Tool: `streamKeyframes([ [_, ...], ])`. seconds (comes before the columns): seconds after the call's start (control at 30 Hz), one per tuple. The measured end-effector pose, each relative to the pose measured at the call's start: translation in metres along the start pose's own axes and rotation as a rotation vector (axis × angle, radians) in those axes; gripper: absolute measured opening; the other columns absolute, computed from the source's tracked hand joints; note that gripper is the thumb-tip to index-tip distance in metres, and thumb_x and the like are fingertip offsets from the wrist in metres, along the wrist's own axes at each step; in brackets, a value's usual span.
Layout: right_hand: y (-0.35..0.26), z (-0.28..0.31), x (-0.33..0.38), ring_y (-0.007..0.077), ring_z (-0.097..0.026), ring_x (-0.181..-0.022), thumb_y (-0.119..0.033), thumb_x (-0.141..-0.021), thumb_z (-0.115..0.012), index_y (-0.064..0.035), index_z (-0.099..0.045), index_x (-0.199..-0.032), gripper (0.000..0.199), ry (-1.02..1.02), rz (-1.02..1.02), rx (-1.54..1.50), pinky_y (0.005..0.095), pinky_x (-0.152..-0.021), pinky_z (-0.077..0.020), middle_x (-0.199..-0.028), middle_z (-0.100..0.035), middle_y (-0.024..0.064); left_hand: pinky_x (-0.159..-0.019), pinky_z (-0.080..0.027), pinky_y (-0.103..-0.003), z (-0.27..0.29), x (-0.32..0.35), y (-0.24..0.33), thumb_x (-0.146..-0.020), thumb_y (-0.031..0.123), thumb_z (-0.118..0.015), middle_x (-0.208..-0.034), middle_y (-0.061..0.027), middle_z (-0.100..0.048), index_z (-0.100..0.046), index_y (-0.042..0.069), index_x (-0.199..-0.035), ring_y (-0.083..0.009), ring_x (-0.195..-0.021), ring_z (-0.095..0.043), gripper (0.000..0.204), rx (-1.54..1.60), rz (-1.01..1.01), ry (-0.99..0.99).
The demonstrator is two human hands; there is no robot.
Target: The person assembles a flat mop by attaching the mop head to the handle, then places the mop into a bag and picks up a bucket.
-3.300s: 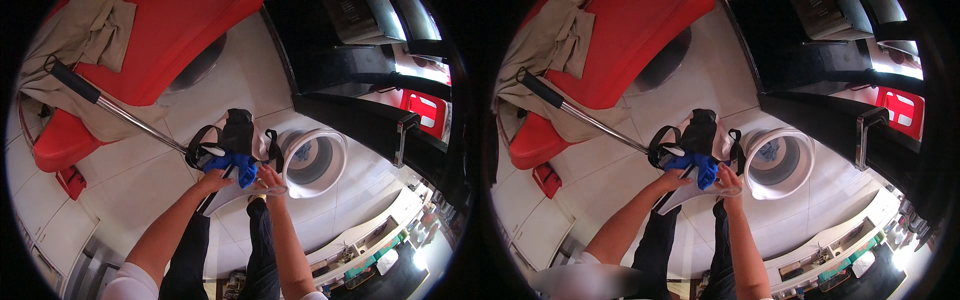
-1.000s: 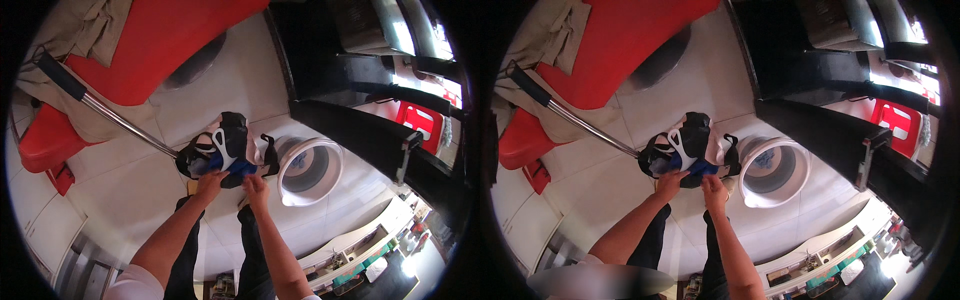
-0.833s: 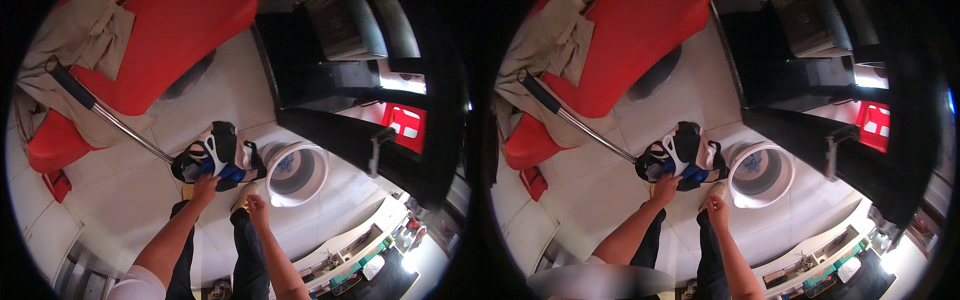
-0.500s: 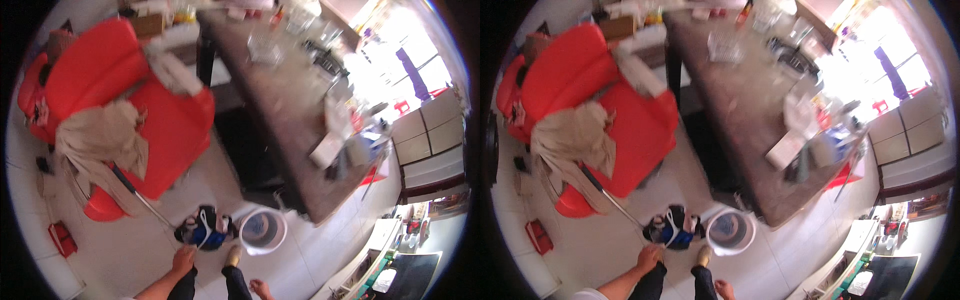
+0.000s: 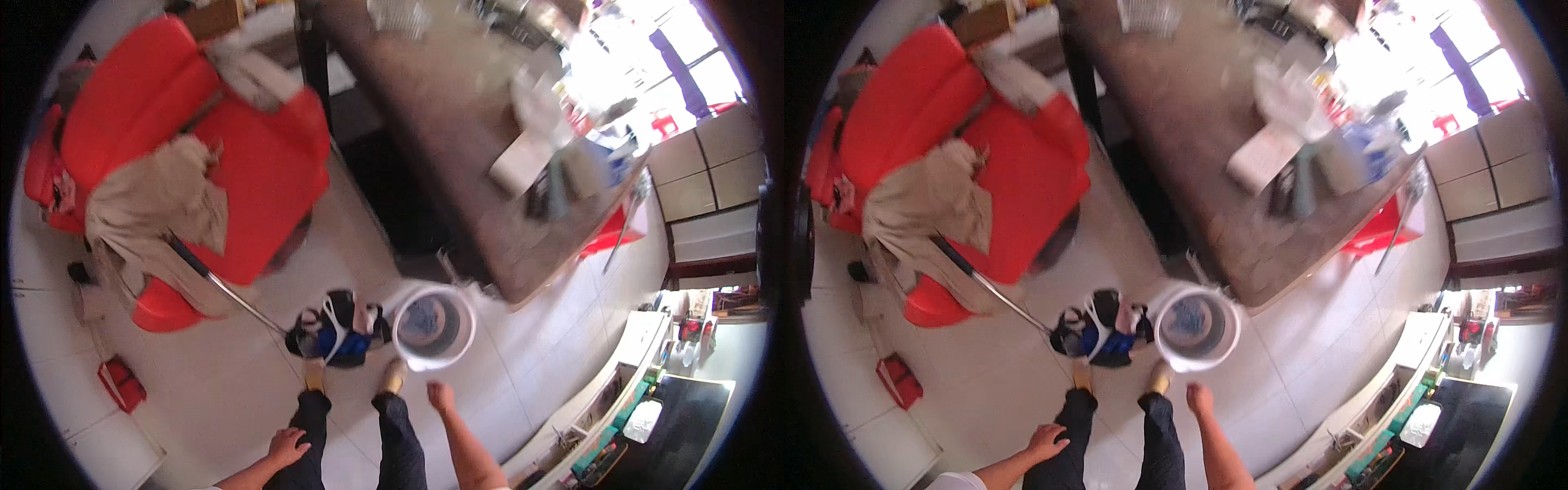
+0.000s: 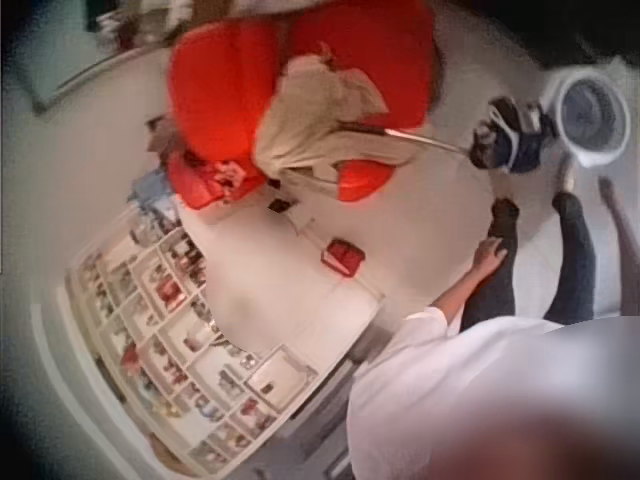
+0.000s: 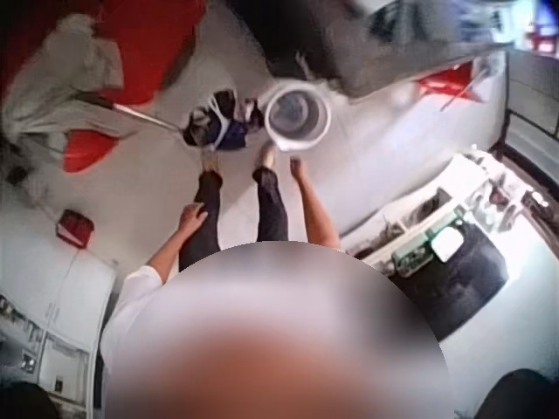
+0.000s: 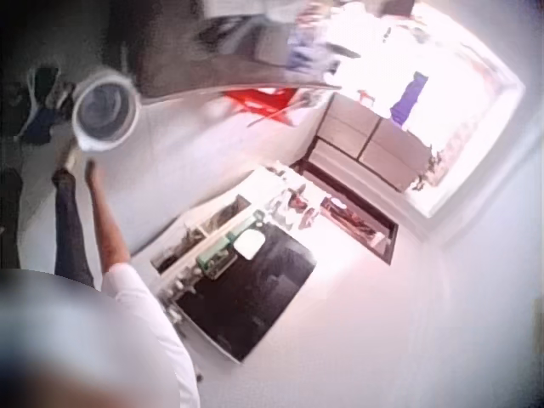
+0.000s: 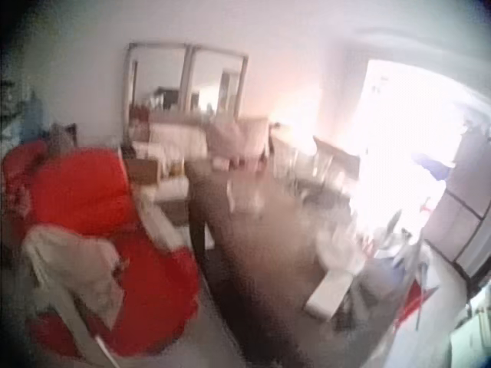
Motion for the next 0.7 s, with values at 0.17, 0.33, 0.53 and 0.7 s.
streamKeyframes([
  [0.17, 0.018, -0.046, -0.134, 0.0378, -0.059, -0.084, -0.014, -0.078, -0.048, -0.0102, -0.064, -0.091, 0.021, 0.112, 0.137, 0.057, 0.0442, -0.072, -0.0474, -0.092, -0.062, 0.0173, -0.088, -0.04, -0.042, -0.004, -0.007, 0.015, -0.069, 0.025, -0.067, -0.103, -0.0075, -0.058, -0.062, 0.007, -0.097, -0.03, -0.103, -0.049, 0.034, -0.11, 0.04, 0.174],
  [0.33, 0.043, -0.106, -0.238, 0.0402, -0.031, -0.125, -0.014, -0.074, -0.052, -0.0177, -0.059, -0.114, 0.041, 0.056, 0.032, 0.271, 0.0419, -0.101, -0.0307, -0.133, -0.036, 0.0244, -0.087, -0.04, -0.042, 0.001, -0.009, 0.016, -0.063, 0.018, -0.069, -0.097, -0.0067, -0.059, -0.061, 0.008, -0.088, -0.0298, -0.101, -0.05, 0.028, -0.019, 0.116, 0.258],
  [0.53, 0.145, -0.116, -0.312, 0.0326, -0.058, -0.095, -0.027, -0.077, -0.057, -0.0071, -0.061, -0.094, 0.027, 0.25, 0.293, 0.673, 0.0441, -0.081, -0.0459, -0.101, -0.061, 0.0185, -0.089, -0.04, -0.044, 0.02, -0.022, 0.008, -0.073, 0.013, -0.063, -0.104, -0.0111, -0.056, -0.059, 0.007, -0.097, -0.0331, -0.104, -0.049, 0.025, 0.025, -0.006, 0.253],
  [0.7, 0.064, -0.122, -0.258, 0.0366, -0.058, -0.093, -0.04, -0.078, -0.058, -0.0055, -0.064, -0.093, 0.038, -0.157, -0.286, 0.363, 0.045, -0.079, -0.0452, -0.091, -0.062, 0.0215, -0.087, -0.041, -0.044, 0.015, -0.012, 0.021, -0.072, 0.011, -0.064, -0.101, -0.0113, -0.057, -0.059, 0.007, -0.097, -0.0318, -0.1, -0.052, 0.025, 0.028, 0.115, 0.33],
])
Point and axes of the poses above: each hand's wrist, its own x-axis away from the middle knuckle, its own z-axis out of the back of the hand, y = z × x, the point moved 7 cm from there along -x, towards the middle knuckle
